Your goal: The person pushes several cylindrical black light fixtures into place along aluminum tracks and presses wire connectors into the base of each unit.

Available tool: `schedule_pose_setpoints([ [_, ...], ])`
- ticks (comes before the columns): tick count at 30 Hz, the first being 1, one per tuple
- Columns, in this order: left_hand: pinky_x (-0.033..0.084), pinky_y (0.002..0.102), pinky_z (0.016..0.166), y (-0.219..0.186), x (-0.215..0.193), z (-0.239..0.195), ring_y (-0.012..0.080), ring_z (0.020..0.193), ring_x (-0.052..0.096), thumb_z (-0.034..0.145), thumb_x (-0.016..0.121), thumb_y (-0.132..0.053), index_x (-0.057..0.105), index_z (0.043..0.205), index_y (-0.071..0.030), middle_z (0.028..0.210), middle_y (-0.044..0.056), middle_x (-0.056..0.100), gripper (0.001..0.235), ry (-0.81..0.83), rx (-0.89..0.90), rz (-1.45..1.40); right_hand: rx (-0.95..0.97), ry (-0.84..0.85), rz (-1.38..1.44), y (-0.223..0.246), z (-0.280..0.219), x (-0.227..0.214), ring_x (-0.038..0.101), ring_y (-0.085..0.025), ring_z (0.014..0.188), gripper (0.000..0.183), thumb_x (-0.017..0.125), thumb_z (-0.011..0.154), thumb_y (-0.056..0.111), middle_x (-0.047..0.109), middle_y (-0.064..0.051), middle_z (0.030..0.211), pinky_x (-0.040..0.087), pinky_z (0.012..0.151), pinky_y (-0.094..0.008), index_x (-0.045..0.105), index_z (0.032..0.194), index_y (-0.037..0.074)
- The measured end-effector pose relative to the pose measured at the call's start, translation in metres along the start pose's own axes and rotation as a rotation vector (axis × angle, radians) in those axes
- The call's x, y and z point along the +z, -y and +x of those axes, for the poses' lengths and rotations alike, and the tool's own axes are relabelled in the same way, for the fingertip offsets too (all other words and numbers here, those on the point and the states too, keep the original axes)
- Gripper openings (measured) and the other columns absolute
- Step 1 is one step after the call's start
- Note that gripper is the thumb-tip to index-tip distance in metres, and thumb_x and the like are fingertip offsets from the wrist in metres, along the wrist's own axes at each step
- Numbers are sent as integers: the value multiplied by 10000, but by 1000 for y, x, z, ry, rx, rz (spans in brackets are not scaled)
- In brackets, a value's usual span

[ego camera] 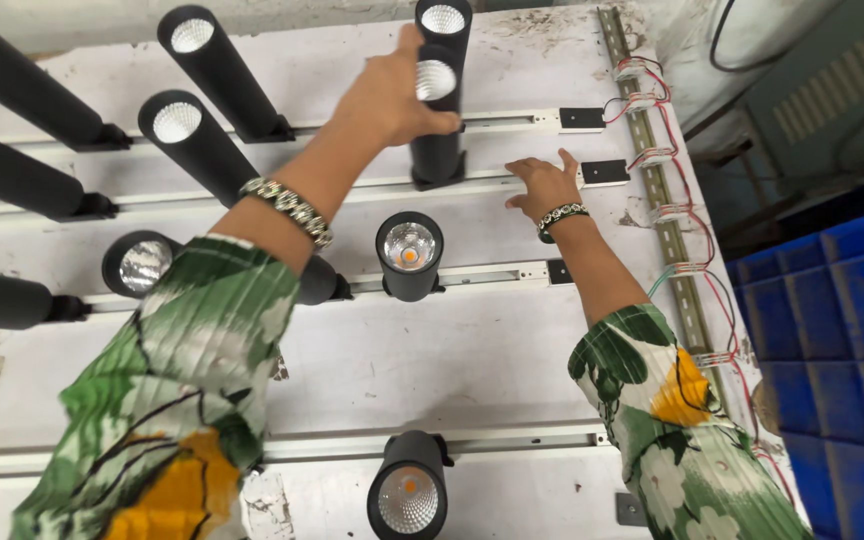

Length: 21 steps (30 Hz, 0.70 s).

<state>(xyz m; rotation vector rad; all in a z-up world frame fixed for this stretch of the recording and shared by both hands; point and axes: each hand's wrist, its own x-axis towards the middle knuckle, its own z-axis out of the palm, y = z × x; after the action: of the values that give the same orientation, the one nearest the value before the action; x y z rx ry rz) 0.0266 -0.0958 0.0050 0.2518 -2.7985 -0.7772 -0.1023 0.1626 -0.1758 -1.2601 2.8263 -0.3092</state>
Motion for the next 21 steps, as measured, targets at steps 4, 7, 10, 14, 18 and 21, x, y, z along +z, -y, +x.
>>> schedule_pose_setpoints([
  [4,587,476,850,12,-15,-16,445,995,702,685,946,-417,372,1295,-36,1033,286,705,920,51,-108,75,24,-1,-8,-2,6,-2,624,-171,1214,549,842,784,270,689,3,1311,135,1264,-535,696,1311,217],
  [7,592,479,845,15,-12,-21,446,978,707,699,940,-414,376,1318,-44,1015,287,705,916,88,-131,111,14,-41,5,-3,5,1,627,-179,1194,535,841,776,240,694,3,1279,128,1234,-543,703,1293,225],
  [10,596,494,835,16,-10,-24,446,977,706,707,939,-432,390,1324,-68,1028,276,705,902,108,-159,149,-2,-58,28,-7,2,4,631,-176,1188,517,839,786,243,703,9,1259,136,1233,-550,707,1286,226],
  [14,587,511,825,20,-20,-23,449,985,695,692,943,-437,374,1348,-84,1052,271,693,937,122,-183,194,-4,-101,27,-9,3,9,633,-165,1185,517,839,777,237,706,19,1260,139,1230,-566,713,1278,227],
  [18,588,500,878,34,-34,-28,445,1020,704,696,932,-434,404,1347,-76,1072,274,710,911,172,-220,214,-10,-113,20,-10,2,15,629,-166,1205,523,849,777,267,711,23,1257,144,1231,-578,715,1281,226],
  [21,567,518,880,44,-47,-38,457,1034,684,663,945,-399,413,1377,-91,1084,268,708,942,180,-183,263,-20,-124,21,-11,1,15,627,-175,1207,555,856,761,334,705,15,1268,143,1224,-579,714,1286,221],
])
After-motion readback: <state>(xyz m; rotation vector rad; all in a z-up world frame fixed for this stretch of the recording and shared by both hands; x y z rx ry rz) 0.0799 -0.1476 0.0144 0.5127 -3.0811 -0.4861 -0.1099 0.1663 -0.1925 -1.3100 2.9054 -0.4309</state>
